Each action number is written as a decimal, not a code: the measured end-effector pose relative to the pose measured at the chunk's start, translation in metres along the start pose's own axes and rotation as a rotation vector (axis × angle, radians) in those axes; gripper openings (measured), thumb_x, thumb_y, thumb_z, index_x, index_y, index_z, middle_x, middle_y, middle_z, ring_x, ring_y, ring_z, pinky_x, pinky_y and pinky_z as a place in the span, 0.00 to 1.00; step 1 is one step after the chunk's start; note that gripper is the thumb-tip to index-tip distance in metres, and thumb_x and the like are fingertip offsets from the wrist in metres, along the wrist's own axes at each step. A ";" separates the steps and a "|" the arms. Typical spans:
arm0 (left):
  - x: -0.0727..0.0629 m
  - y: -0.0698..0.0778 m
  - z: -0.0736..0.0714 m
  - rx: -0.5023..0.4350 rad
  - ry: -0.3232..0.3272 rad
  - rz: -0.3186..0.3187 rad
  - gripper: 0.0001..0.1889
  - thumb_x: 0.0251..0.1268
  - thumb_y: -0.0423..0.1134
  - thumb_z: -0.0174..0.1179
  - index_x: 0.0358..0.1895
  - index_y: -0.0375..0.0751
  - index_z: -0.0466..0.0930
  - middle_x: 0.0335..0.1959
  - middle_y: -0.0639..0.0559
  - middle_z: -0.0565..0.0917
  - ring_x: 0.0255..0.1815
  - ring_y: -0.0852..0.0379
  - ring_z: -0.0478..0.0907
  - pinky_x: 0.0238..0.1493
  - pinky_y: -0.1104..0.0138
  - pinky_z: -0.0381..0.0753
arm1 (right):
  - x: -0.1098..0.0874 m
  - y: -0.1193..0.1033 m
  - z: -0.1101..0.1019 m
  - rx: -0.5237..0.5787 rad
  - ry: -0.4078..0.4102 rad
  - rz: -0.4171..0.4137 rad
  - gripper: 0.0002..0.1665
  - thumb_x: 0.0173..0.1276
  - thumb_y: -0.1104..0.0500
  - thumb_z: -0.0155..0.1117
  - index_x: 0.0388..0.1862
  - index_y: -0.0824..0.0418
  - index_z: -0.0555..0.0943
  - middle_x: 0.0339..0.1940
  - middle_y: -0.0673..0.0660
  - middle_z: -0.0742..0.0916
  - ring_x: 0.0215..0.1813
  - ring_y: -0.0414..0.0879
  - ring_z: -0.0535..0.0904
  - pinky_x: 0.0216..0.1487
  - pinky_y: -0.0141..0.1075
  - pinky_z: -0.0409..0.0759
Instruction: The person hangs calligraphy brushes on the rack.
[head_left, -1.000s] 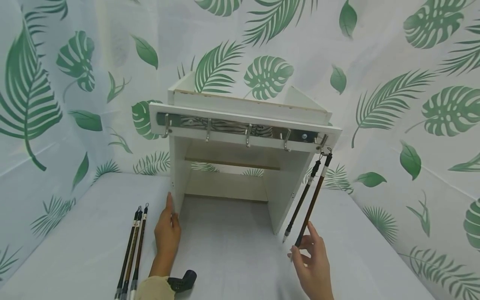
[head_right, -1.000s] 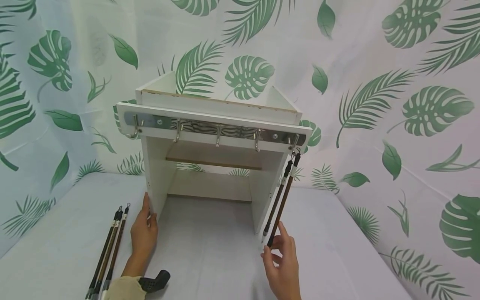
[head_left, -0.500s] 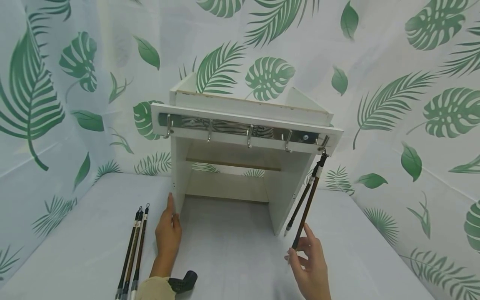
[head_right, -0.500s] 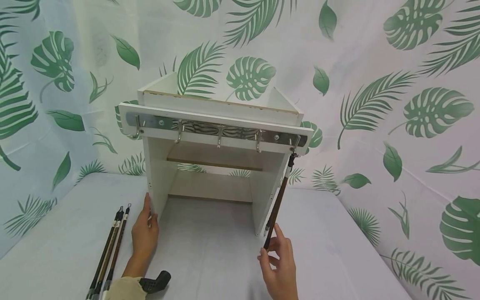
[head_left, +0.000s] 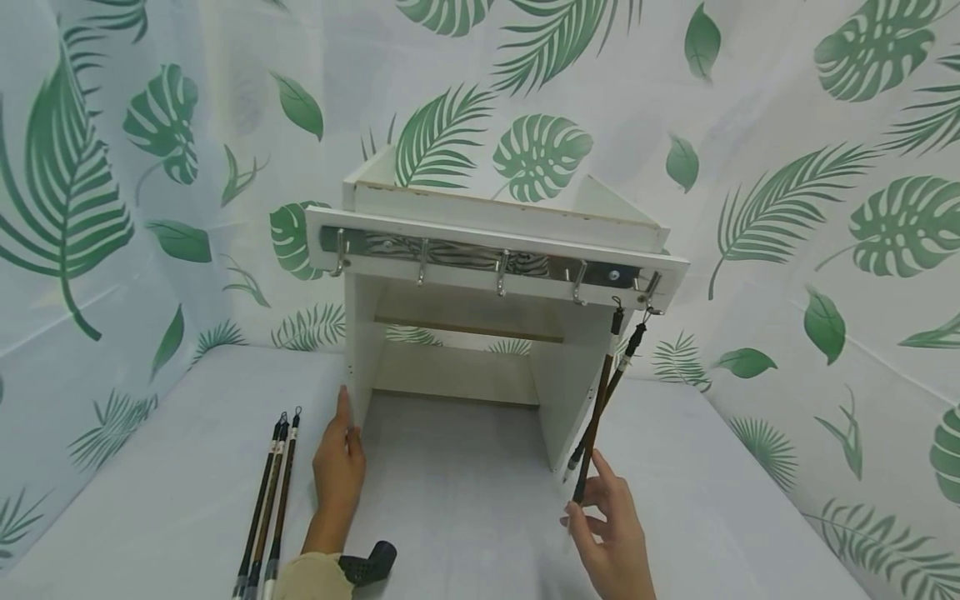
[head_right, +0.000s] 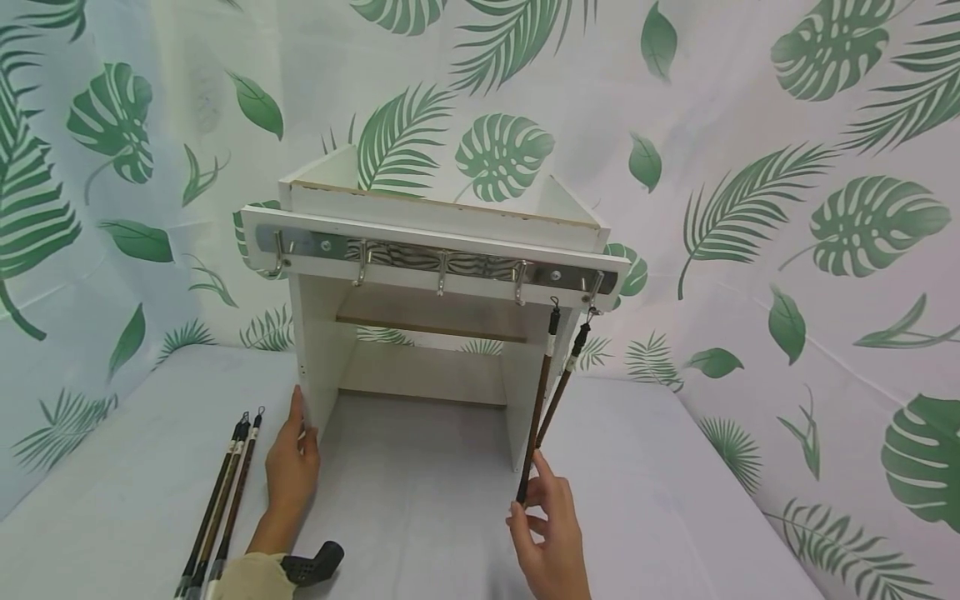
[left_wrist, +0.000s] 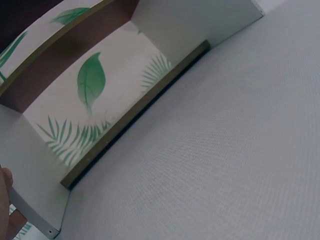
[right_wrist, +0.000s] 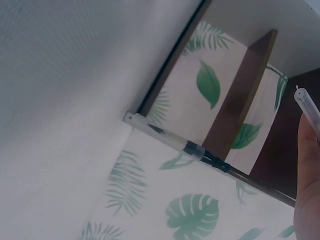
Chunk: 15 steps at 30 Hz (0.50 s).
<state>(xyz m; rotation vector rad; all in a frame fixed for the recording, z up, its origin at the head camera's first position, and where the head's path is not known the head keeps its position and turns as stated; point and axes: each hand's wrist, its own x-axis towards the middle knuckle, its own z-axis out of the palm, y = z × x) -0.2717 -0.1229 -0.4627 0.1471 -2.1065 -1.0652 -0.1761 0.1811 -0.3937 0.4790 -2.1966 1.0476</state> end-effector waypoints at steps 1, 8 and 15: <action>0.000 0.000 0.000 -0.001 -0.002 -0.002 0.35 0.64 0.27 0.51 0.71 0.55 0.51 0.61 0.40 0.72 0.59 0.42 0.71 0.56 0.52 0.73 | 0.000 -0.001 0.000 0.000 0.000 0.003 0.46 0.51 0.80 0.60 0.68 0.64 0.58 0.39 0.53 0.73 0.34 0.26 0.75 0.27 0.23 0.81; -0.001 0.000 0.001 -0.008 -0.005 -0.003 0.34 0.64 0.28 0.51 0.71 0.56 0.51 0.60 0.39 0.72 0.58 0.42 0.72 0.55 0.52 0.74 | -0.001 -0.003 0.002 0.028 -0.009 -0.042 0.47 0.48 0.82 0.60 0.68 0.64 0.59 0.36 0.53 0.73 0.33 0.28 0.76 0.26 0.24 0.81; 0.000 0.001 0.000 0.000 -0.002 -0.005 0.34 0.64 0.27 0.51 0.71 0.55 0.52 0.59 0.39 0.73 0.58 0.42 0.72 0.55 0.51 0.74 | -0.001 -0.004 0.003 0.022 -0.010 -0.098 0.46 0.47 0.82 0.62 0.67 0.66 0.60 0.36 0.53 0.73 0.33 0.28 0.76 0.25 0.23 0.81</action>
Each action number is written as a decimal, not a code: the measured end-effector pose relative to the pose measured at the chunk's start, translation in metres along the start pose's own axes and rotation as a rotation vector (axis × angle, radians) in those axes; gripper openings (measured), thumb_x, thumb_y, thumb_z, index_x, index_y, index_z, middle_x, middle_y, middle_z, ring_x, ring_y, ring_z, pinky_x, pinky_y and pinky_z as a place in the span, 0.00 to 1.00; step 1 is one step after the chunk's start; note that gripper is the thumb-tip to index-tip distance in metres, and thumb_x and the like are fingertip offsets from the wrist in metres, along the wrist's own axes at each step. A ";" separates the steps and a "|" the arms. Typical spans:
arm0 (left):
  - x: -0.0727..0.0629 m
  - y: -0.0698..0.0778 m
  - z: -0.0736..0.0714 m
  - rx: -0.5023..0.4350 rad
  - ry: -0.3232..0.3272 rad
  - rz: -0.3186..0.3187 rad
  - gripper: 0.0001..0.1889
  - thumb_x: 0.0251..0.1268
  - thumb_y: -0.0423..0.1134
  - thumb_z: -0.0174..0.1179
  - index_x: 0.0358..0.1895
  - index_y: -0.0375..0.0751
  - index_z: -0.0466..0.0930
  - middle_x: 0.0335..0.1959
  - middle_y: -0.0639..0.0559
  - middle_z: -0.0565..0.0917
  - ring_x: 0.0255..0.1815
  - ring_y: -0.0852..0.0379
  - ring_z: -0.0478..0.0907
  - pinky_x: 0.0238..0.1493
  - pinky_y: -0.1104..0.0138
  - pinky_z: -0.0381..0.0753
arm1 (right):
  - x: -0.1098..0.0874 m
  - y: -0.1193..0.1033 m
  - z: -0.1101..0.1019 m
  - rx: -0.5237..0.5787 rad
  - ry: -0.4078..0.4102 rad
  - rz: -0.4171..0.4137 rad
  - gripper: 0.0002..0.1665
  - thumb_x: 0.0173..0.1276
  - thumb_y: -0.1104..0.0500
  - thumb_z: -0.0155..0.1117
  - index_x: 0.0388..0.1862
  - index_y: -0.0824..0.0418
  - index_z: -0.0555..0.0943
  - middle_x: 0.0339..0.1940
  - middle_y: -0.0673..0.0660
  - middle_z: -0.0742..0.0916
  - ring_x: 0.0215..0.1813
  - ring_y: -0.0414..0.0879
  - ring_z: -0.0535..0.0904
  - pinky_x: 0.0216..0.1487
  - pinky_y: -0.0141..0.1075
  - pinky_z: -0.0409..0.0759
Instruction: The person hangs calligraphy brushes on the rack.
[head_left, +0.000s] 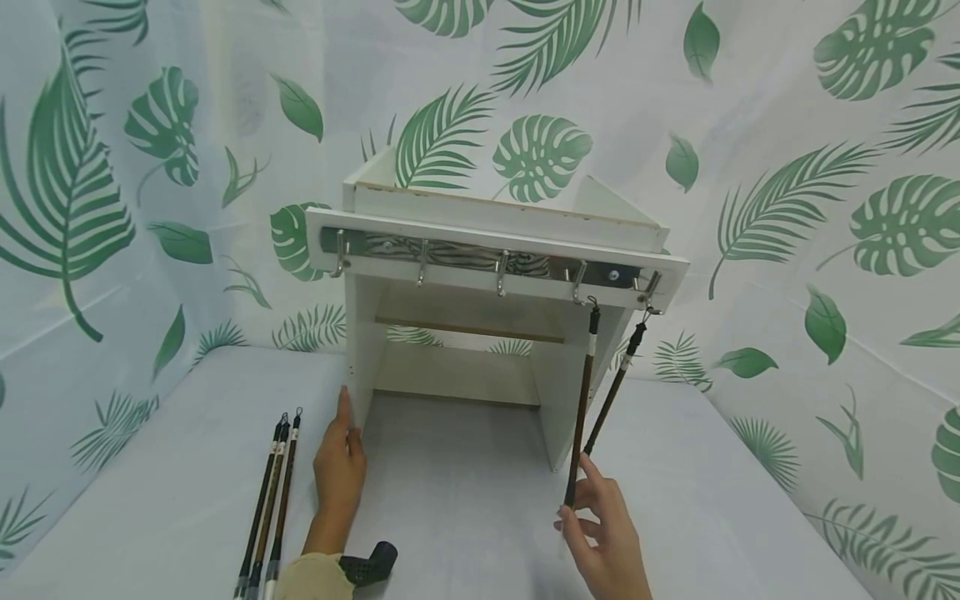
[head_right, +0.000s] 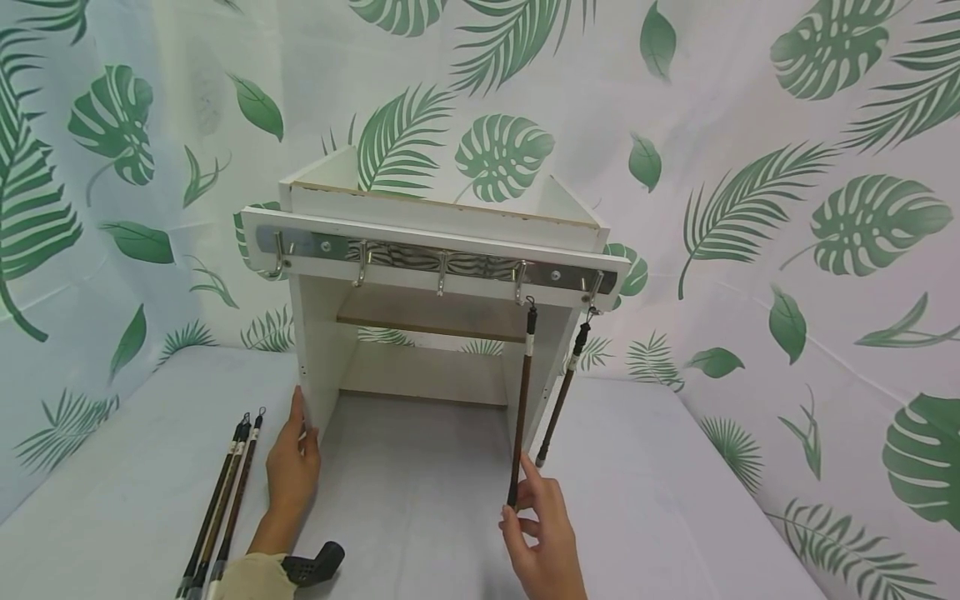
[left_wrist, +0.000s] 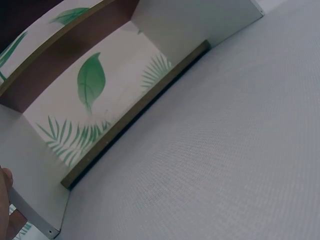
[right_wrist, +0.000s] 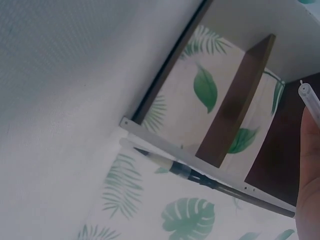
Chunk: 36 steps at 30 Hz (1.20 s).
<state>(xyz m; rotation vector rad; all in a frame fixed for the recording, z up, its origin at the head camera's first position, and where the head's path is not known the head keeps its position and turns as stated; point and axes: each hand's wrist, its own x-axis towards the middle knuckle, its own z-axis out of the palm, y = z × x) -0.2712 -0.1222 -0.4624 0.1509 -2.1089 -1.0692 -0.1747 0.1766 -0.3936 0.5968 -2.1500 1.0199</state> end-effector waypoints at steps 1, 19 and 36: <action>0.000 0.000 0.000 -0.001 0.001 0.001 0.34 0.64 0.27 0.51 0.71 0.54 0.52 0.59 0.39 0.73 0.58 0.42 0.72 0.55 0.52 0.74 | 0.000 0.000 0.000 -0.003 -0.001 -0.002 0.47 0.46 0.82 0.62 0.67 0.66 0.60 0.36 0.53 0.74 0.33 0.28 0.76 0.26 0.23 0.81; 0.001 0.002 -0.001 0.019 0.003 0.003 0.34 0.63 0.26 0.51 0.71 0.50 0.53 0.59 0.37 0.72 0.57 0.41 0.72 0.54 0.52 0.75 | -0.001 -0.002 0.003 -0.025 -0.018 0.011 0.48 0.45 0.81 0.64 0.67 0.65 0.61 0.35 0.51 0.74 0.32 0.28 0.75 0.25 0.22 0.80; 0.001 0.002 -0.001 0.011 0.006 0.012 0.34 0.63 0.26 0.51 0.71 0.50 0.53 0.59 0.38 0.73 0.57 0.41 0.72 0.55 0.52 0.75 | -0.002 -0.002 0.004 -0.033 -0.008 -0.007 0.48 0.43 0.82 0.64 0.66 0.67 0.61 0.35 0.52 0.74 0.32 0.28 0.76 0.25 0.21 0.80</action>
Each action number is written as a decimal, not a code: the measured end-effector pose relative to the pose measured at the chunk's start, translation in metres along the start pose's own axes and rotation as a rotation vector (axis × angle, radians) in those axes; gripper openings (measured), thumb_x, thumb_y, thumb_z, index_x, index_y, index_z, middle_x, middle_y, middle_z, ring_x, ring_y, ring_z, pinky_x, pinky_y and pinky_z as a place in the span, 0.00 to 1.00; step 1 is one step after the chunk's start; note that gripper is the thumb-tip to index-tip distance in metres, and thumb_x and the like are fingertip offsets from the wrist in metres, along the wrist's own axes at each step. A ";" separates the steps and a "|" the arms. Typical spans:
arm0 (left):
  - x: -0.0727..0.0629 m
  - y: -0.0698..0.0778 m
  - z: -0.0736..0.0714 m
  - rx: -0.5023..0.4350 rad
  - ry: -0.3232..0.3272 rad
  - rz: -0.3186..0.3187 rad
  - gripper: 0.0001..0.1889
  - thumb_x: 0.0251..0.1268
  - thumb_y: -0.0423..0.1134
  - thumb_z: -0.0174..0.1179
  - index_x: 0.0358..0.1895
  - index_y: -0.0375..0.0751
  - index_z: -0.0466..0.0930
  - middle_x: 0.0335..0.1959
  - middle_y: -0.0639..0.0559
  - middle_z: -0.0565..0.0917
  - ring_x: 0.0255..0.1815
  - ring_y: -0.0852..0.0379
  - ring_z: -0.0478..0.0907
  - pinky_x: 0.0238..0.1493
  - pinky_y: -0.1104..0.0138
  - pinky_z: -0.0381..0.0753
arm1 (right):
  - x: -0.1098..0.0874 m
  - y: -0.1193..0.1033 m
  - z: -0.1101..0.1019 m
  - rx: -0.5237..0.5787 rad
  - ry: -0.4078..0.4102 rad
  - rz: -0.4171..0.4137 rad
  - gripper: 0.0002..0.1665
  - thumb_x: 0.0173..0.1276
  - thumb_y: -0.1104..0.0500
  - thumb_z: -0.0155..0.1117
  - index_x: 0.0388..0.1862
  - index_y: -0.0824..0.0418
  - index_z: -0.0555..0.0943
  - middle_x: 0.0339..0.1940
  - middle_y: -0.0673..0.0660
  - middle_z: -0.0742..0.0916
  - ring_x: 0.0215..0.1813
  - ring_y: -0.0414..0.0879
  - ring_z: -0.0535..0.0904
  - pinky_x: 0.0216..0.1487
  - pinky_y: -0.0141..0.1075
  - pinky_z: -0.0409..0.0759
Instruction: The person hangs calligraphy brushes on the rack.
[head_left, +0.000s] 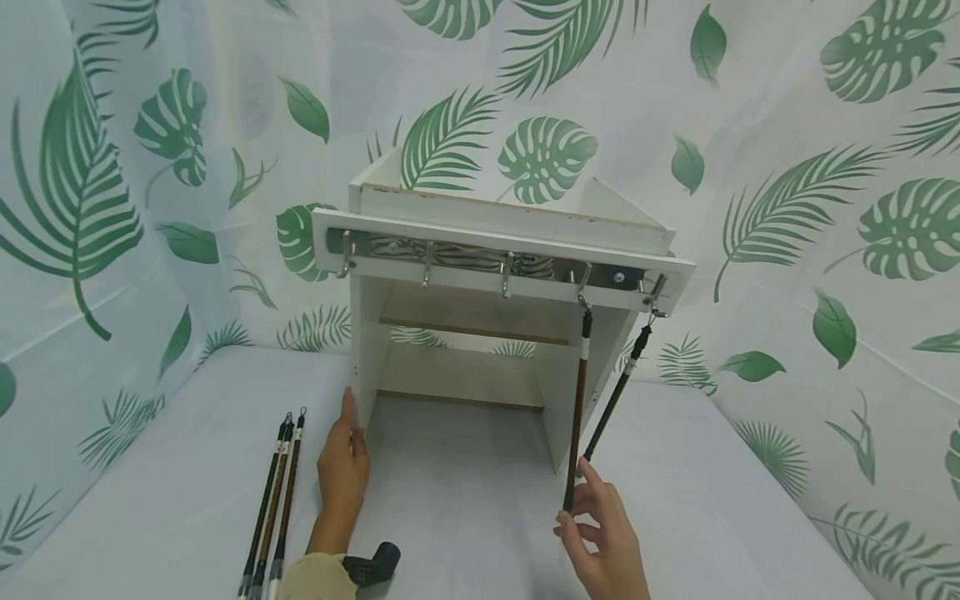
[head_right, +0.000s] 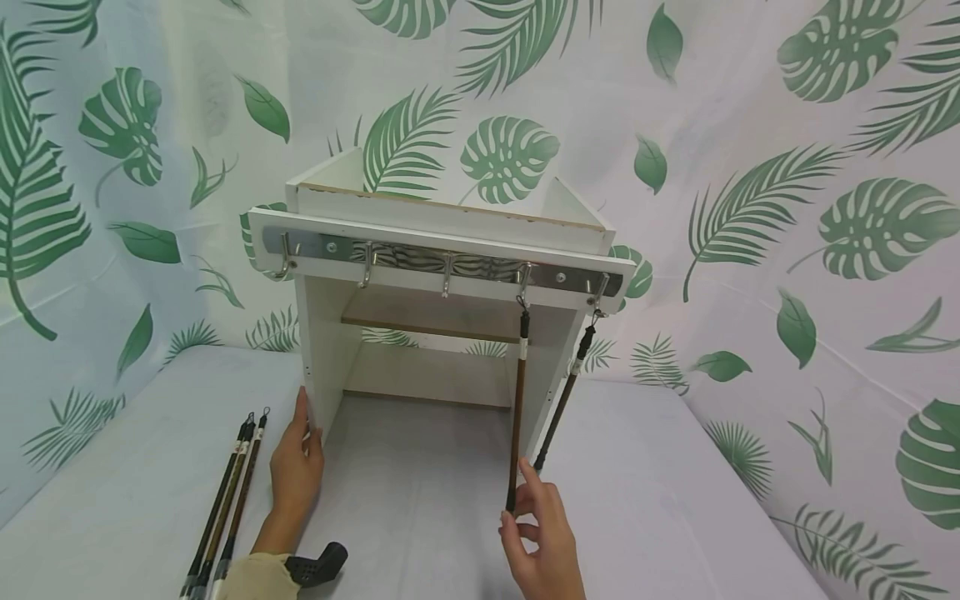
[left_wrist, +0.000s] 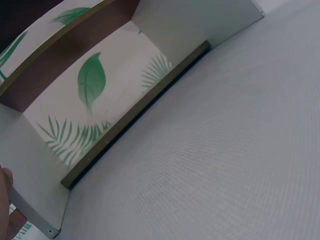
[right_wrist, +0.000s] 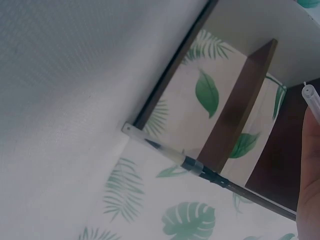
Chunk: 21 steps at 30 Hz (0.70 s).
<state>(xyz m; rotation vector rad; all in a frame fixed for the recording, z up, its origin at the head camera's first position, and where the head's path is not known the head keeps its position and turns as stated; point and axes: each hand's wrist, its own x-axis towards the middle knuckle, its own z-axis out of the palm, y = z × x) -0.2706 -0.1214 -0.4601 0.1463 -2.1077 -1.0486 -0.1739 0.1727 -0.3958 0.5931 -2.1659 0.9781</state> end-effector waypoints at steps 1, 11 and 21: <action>0.000 0.000 0.000 0.000 -0.001 0.001 0.34 0.63 0.26 0.51 0.71 0.50 0.53 0.59 0.38 0.72 0.57 0.41 0.72 0.55 0.52 0.74 | 0.000 0.000 0.000 0.005 0.003 0.007 0.48 0.43 0.82 0.64 0.66 0.66 0.61 0.35 0.52 0.74 0.32 0.28 0.76 0.25 0.21 0.80; -0.001 -0.001 0.001 -0.002 0.029 0.029 0.35 0.62 0.25 0.52 0.70 0.49 0.53 0.58 0.38 0.74 0.56 0.41 0.73 0.53 0.52 0.75 | 0.000 0.002 0.000 0.014 0.009 -0.003 0.48 0.42 0.83 0.64 0.66 0.65 0.62 0.35 0.51 0.74 0.30 0.29 0.75 0.24 0.21 0.79; 0.000 -0.001 0.001 -0.002 0.021 0.022 0.34 0.63 0.25 0.52 0.71 0.50 0.53 0.58 0.38 0.73 0.56 0.41 0.73 0.53 0.52 0.75 | 0.000 0.001 0.001 -0.026 0.003 0.045 0.48 0.42 0.82 0.64 0.66 0.63 0.63 0.34 0.51 0.74 0.32 0.27 0.75 0.26 0.20 0.79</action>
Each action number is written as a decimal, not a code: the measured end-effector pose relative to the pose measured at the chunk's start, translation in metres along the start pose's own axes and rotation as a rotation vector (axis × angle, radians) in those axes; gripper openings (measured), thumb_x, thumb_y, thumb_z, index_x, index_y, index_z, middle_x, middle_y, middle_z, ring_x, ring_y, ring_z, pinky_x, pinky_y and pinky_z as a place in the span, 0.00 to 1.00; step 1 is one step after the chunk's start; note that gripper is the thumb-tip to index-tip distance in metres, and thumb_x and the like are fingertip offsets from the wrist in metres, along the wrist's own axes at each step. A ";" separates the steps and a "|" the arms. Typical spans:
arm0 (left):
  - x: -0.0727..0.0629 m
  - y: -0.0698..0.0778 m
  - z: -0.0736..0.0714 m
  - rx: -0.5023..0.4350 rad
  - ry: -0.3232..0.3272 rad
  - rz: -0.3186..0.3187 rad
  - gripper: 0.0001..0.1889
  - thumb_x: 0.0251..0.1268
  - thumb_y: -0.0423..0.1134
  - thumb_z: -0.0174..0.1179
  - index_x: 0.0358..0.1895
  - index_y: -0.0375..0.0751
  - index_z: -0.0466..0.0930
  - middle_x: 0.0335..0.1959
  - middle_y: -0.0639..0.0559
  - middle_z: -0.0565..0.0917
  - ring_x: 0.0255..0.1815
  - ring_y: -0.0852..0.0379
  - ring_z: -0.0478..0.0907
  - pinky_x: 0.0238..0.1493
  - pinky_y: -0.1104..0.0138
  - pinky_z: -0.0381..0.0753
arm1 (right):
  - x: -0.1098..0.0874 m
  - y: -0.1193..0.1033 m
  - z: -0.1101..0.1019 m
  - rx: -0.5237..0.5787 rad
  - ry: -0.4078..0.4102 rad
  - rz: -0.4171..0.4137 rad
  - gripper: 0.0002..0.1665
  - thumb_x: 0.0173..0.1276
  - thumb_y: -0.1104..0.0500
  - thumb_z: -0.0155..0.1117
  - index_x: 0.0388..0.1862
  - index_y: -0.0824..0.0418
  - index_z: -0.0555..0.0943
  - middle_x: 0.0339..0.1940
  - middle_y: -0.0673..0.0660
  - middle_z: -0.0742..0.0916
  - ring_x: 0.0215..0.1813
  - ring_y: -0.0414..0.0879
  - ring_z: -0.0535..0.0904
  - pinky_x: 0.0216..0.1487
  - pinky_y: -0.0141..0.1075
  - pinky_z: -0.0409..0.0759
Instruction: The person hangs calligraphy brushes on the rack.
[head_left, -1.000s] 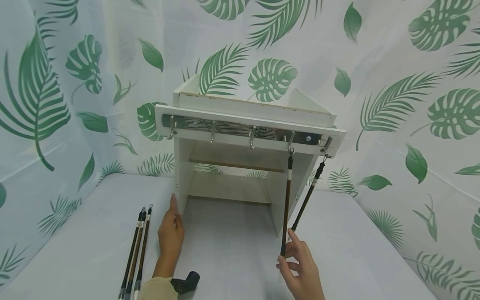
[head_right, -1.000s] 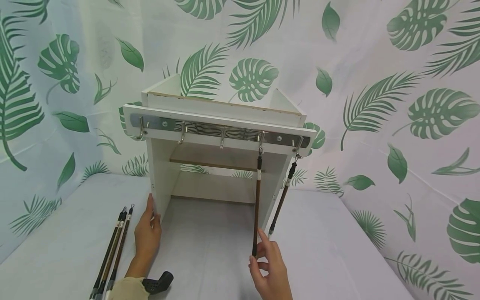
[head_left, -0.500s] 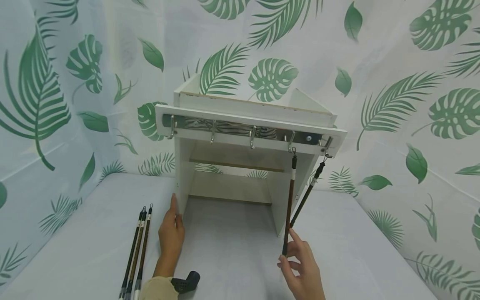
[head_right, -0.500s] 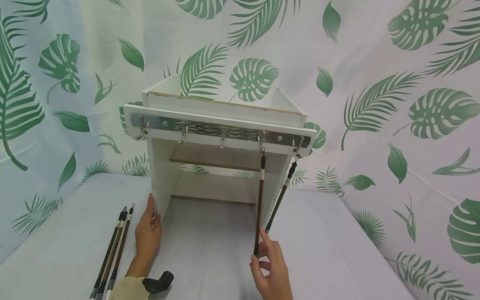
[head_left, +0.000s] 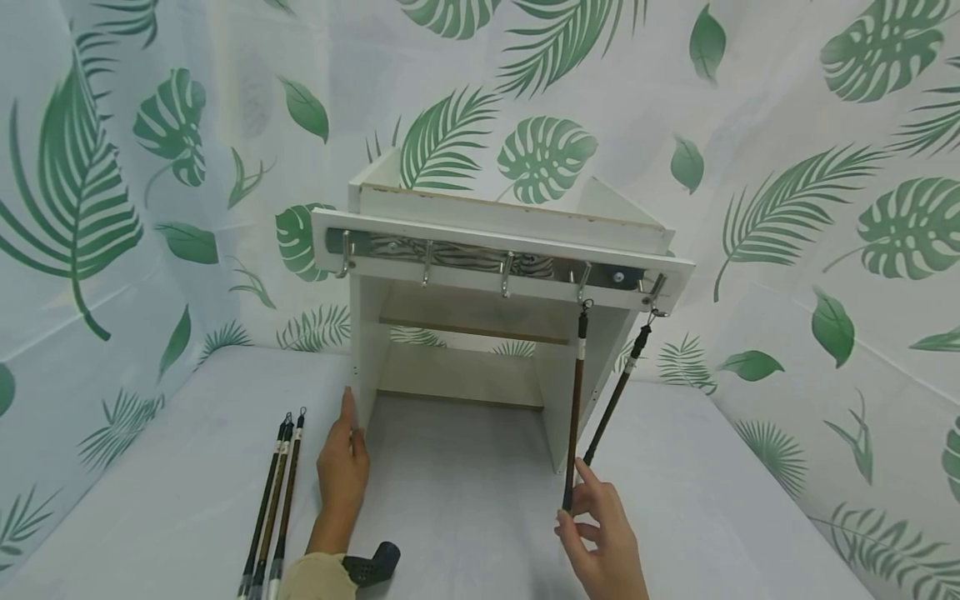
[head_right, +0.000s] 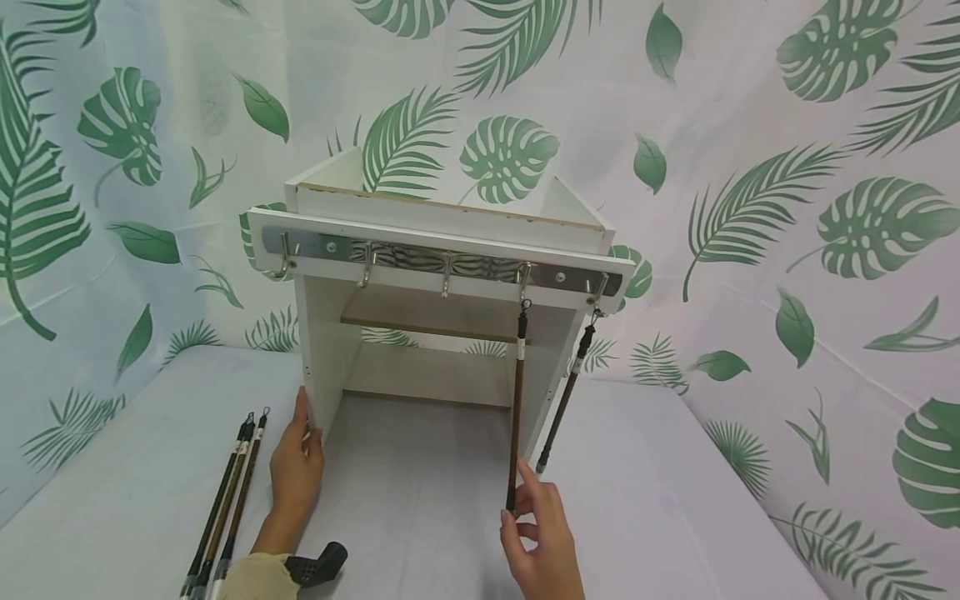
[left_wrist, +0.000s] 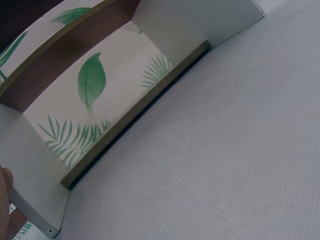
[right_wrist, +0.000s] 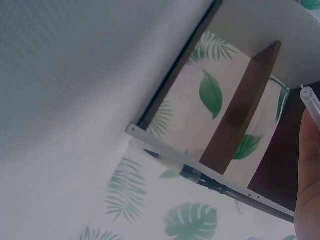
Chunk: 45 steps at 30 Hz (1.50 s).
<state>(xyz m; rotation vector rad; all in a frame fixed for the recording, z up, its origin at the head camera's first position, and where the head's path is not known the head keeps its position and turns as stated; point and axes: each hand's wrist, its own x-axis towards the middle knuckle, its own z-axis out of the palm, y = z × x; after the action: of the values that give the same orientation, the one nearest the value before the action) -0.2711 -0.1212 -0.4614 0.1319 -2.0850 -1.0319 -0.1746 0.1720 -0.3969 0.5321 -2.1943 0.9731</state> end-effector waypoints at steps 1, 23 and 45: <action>0.000 0.000 0.000 0.001 -0.001 -0.001 0.34 0.63 0.25 0.52 0.71 0.50 0.53 0.58 0.38 0.73 0.56 0.41 0.73 0.53 0.52 0.75 | 0.000 0.000 0.000 -0.001 -0.001 -0.002 0.48 0.42 0.82 0.64 0.65 0.63 0.63 0.35 0.51 0.74 0.32 0.27 0.75 0.26 0.20 0.79; 0.000 0.003 -0.003 -0.008 -0.037 -0.037 0.34 0.64 0.27 0.51 0.71 0.52 0.52 0.60 0.38 0.72 0.57 0.41 0.72 0.55 0.52 0.74 | 0.002 0.008 0.005 -0.066 -0.080 0.123 0.42 0.52 0.76 0.62 0.66 0.64 0.60 0.35 0.55 0.75 0.33 0.29 0.75 0.28 0.23 0.81; 0.002 0.000 -0.002 -0.034 -0.035 -0.038 0.33 0.65 0.27 0.50 0.71 0.52 0.53 0.60 0.39 0.72 0.58 0.42 0.71 0.55 0.52 0.75 | 0.024 0.020 -0.012 -0.212 -0.297 0.397 0.35 0.60 0.66 0.60 0.66 0.62 0.60 0.39 0.58 0.83 0.38 0.47 0.81 0.33 0.32 0.82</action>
<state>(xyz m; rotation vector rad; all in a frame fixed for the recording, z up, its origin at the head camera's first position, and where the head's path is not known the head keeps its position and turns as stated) -0.2711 -0.1232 -0.4589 0.1371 -2.1026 -1.0995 -0.1982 0.1917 -0.3843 0.1472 -2.7005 0.8832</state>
